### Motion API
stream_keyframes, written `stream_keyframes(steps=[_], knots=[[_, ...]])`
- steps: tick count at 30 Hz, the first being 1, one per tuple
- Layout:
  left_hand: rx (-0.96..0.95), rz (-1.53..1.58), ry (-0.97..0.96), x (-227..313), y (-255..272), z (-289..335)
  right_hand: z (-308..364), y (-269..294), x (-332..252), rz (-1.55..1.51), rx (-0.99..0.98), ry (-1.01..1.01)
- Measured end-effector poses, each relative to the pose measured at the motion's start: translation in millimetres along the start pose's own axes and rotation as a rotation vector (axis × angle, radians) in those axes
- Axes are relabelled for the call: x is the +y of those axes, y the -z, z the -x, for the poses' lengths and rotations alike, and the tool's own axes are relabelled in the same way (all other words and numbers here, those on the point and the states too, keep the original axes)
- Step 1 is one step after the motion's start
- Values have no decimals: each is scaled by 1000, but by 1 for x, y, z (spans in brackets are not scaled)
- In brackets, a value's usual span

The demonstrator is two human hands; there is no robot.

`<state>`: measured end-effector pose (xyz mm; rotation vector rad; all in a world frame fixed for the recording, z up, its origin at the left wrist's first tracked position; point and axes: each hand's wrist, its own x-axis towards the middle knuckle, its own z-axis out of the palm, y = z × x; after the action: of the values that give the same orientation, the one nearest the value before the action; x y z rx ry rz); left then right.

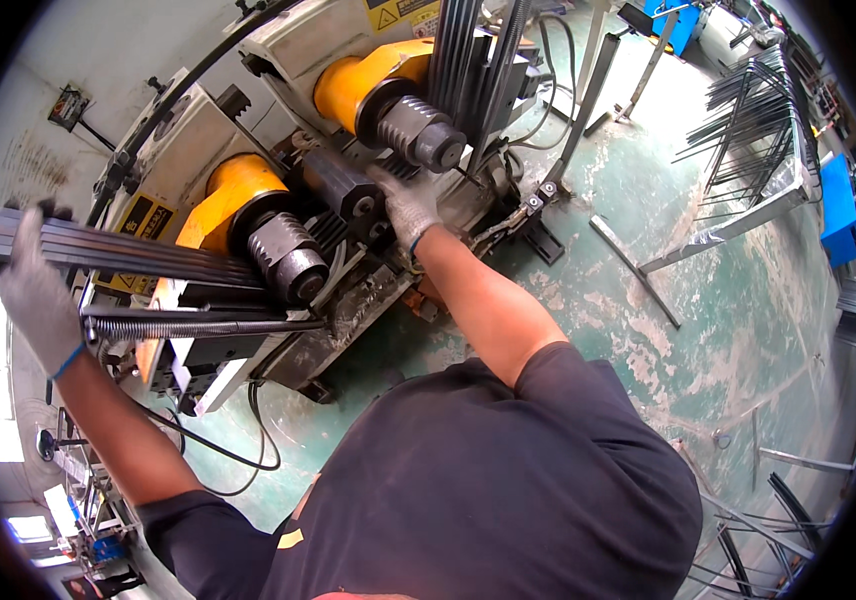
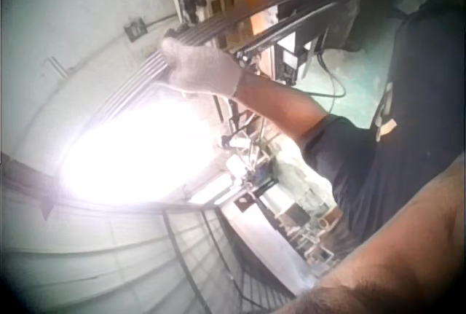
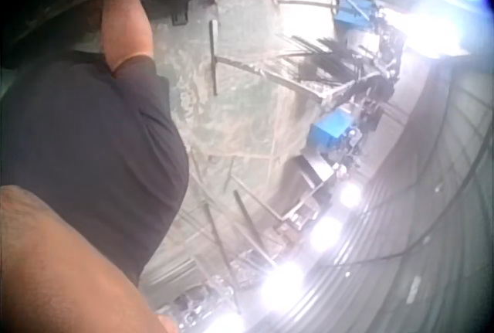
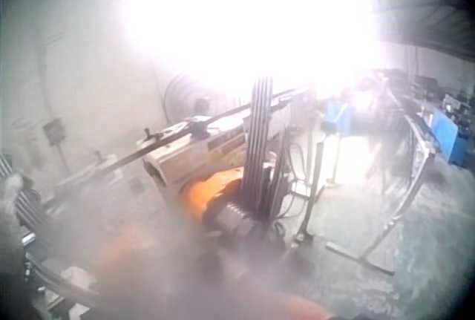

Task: The person repeatedly picks up bundles of long metal rods, feeds them into a bending machine, and removes the bent rods. The bent rods are placed into a nearby metal rack. The process is repeated continuously throughout the clip.

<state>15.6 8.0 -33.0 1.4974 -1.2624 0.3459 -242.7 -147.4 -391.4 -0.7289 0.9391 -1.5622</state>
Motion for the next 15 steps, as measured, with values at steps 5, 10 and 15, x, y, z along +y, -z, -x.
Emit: stream_keyframes(steps=[5,10,15], knots=[[-247,-54,-159,8,-34,-19,5,-5,0,-24,-30,-30],[-275,-103,-95,3,-41,-26,8,-6,-5,-90,-64,-21],[-256,-90,-145,13,-40,-20,4,-6,-1,-106,-73,15]])
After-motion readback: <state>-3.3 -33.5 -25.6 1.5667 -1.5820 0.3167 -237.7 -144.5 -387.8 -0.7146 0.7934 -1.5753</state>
